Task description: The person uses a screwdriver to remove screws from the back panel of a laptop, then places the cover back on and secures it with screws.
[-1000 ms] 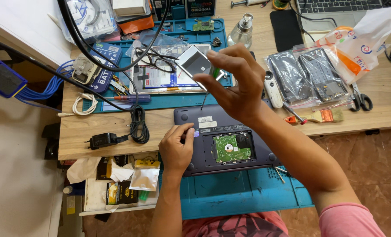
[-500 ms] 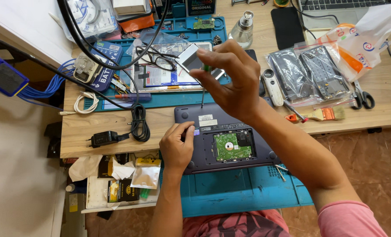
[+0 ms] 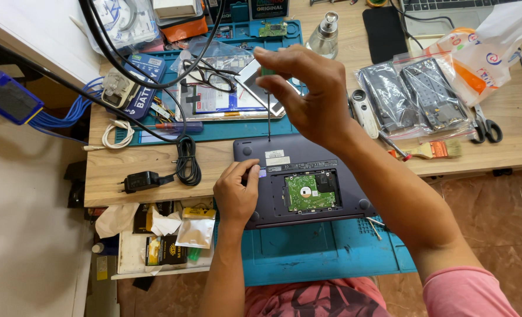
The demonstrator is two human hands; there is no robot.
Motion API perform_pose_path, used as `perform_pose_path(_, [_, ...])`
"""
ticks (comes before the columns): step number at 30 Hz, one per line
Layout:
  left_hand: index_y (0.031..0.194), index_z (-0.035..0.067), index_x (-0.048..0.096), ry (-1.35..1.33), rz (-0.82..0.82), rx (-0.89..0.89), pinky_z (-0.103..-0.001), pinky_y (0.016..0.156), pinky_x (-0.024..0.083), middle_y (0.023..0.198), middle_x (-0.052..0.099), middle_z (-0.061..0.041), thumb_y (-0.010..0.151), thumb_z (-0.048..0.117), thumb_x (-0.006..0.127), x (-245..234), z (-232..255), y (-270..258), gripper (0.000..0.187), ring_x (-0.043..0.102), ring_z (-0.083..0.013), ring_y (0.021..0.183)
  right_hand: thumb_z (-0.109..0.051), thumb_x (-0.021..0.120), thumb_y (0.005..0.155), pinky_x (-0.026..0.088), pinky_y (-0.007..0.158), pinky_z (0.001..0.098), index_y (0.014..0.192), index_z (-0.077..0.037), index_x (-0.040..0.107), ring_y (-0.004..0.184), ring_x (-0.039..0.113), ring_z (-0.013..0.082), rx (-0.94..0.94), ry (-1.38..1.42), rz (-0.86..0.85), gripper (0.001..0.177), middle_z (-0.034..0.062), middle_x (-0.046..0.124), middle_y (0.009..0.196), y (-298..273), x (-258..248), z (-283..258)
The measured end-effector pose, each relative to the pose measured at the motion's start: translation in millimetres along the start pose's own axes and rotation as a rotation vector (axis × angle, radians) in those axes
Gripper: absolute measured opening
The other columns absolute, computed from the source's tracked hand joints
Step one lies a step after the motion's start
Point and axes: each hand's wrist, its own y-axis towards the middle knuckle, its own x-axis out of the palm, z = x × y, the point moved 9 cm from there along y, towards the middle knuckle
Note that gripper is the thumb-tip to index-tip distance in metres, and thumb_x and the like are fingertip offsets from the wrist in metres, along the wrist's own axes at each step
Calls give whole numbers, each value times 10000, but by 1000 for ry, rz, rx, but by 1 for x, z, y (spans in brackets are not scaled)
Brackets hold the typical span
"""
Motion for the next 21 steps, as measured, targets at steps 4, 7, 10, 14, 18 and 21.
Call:
perform_pose_path(4, [905,115,697,16,-10,-2,-307,578,473,793,662,-1,840,165,568,2,-1,0,153,610,-161,684,-33,727,868,490,649,339,1087,-47,540,756,567,237,-19,-29,36,289,137,544,883,0,-4,1])
perform_pose_path(7, [903,119,700,21,-11,-12,-303,578,473,781,660,1,837,166,570,3,-2,-1,153,608,-156,680,-66,540,969,505,983,441,1197,-47,495,1159,560,345,17,89,-91,233,178,550,1199,-2,5,2])
perform_pose_path(10, [894,124,697,23,-6,-11,-303,582,461,764,649,8,834,164,572,2,-1,-1,144,596,-152,665,-87,727,871,462,604,329,1085,-56,550,698,546,211,-9,-78,95,280,108,524,822,-6,-11,3])
perform_pose_path(14, [897,133,699,43,-10,-20,-309,581,466,782,658,11,834,173,570,3,-2,0,149,604,-155,674,-74,652,906,554,793,374,1180,-58,505,915,648,278,25,-11,-8,311,172,618,1016,-3,-4,3])
perform_pose_path(18, [887,133,700,43,-5,-36,-311,571,457,766,654,16,828,172,573,4,-2,0,145,596,-150,654,-67,718,873,497,639,339,1100,-31,516,727,571,244,-14,-32,39,306,153,562,871,-5,-7,8])
perform_pose_path(21, [885,143,700,64,-14,-39,-309,575,457,768,654,20,834,186,566,4,-2,0,150,592,-148,659,-154,561,977,471,1013,475,1237,-90,462,1212,524,361,-23,59,-82,285,165,507,1261,-2,-1,3])
